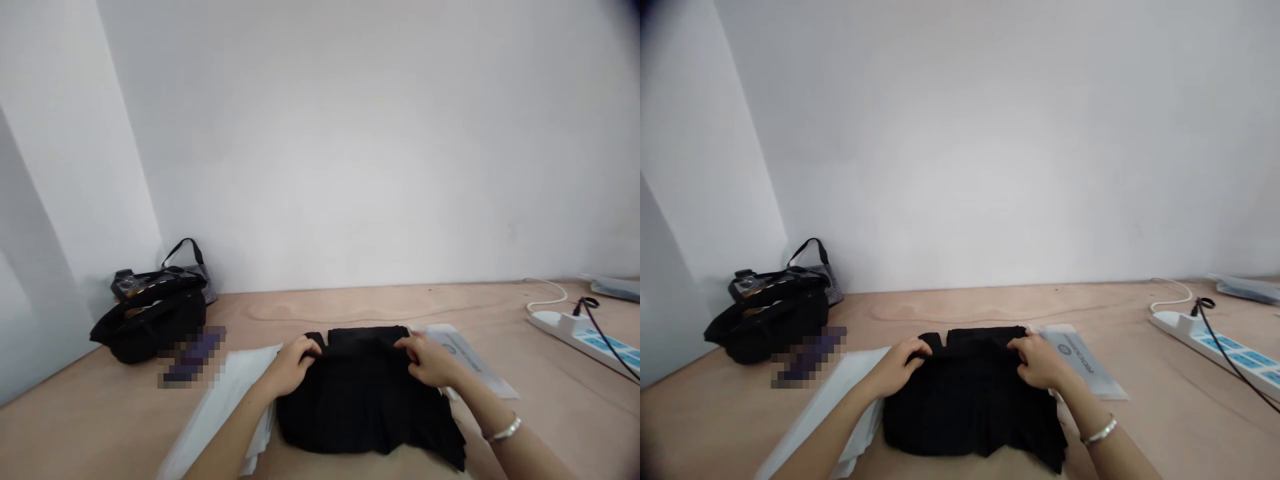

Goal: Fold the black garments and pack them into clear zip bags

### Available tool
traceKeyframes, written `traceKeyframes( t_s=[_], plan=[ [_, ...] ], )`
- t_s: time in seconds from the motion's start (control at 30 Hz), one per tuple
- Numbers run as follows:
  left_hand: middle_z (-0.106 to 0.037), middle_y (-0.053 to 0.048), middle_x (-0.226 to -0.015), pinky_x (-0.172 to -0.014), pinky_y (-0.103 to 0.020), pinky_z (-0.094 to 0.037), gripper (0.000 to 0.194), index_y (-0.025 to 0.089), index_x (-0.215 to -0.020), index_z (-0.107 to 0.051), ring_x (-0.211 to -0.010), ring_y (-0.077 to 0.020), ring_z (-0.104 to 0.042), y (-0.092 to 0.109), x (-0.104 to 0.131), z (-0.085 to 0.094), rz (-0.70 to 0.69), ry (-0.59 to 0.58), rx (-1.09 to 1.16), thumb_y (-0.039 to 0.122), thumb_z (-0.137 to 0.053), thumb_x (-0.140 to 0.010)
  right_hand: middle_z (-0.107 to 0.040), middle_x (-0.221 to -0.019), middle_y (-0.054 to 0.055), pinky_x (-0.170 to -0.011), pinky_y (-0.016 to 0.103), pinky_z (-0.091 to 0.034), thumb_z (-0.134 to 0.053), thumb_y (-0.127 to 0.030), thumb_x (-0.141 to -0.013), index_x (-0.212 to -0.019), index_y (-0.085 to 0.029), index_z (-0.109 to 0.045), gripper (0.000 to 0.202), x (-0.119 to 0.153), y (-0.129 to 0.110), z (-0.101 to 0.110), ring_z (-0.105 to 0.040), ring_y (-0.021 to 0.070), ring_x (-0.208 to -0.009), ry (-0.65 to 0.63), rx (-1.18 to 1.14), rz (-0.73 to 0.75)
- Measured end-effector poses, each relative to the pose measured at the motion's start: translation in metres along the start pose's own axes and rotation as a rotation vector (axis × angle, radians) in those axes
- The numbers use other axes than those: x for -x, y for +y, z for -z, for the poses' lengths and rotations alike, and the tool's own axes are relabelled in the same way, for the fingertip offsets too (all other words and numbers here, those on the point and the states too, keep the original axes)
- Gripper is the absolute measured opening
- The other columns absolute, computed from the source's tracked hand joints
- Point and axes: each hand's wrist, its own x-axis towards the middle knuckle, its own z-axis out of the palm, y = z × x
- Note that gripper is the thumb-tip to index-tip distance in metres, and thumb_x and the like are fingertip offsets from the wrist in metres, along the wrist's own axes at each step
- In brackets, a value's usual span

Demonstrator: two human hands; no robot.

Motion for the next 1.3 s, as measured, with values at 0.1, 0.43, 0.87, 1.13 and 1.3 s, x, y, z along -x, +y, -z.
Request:
traceKeyframes(
  t_s=[0.1,0.43,0.87,1.13,1.3],
  plan=[
    [-0.060,0.004,-0.085,-0.077,-0.020,-0.041,0.026,0.023,-0.080,-0.062,-0.083,-0.0113,-0.055,-0.002,0.026,0.010,-0.077,-0.179,0.107,0.006,-0.047,-0.068,-0.062,-0.069,-0.001,-0.086,0.029,-0.034,-0.042,-0.010,-0.053,-0.099,-0.024,-0.061,0.052,0.031,-0.012,0.007,-0.056,0.0172,-0.075,-0.092,-0.090,0.008],
    [-0.061,0.003,-0.095,-0.082,-0.023,-0.041,0.023,0.028,-0.094,-0.065,-0.089,-0.0136,-0.056,0.017,0.037,0.017,-0.200,-0.340,0.209,0.029,-0.059,-0.072,-0.064,-0.069,0.000,-0.055,0.022,-0.038,-0.050,-0.042,-0.075,-0.082,-0.020,-0.064,0.026,0.040,-0.020,0.009,-0.057,0.0137,-0.062,-0.204,-0.270,-0.050],
    [-0.024,-0.002,-0.143,-0.104,-0.052,-0.011,0.061,0.037,-0.133,-0.025,-0.131,-0.0277,-0.015,0.019,0.039,-0.056,-0.050,-0.192,-0.155,0.057,-0.044,-0.079,-0.052,-0.114,0.008,-0.081,0.038,-0.045,-0.053,-0.030,-0.084,-0.114,-0.016,-0.049,0.033,-0.075,0.018,-0.050,-0.053,0.0192,-0.096,-0.149,0.014,-0.286],
    [-0.019,-0.003,-0.145,-0.103,-0.055,-0.011,0.066,0.038,-0.134,-0.021,-0.131,-0.0306,-0.011,0.016,0.039,-0.056,-0.128,-0.091,-0.203,0.057,-0.047,-0.077,-0.052,-0.111,0.007,-0.078,0.039,-0.047,-0.050,-0.033,-0.085,-0.112,-0.016,-0.049,0.032,-0.087,0.013,-0.049,-0.054,0.0187,-0.093,-0.075,0.122,-0.429],
    [-0.024,-0.003,-0.143,-0.103,-0.055,-0.008,0.061,0.037,-0.134,-0.022,-0.131,-0.0304,-0.014,0.017,0.038,-0.057,-0.128,-0.015,-0.256,0.060,-0.039,-0.080,-0.049,-0.118,0.018,-0.084,0.039,-0.040,-0.038,-0.029,-0.089,-0.123,-0.011,-0.041,0.039,-0.067,-0.020,-0.042,-0.051,0.0250,-0.103,-0.044,0.100,-0.374]
  ],
)
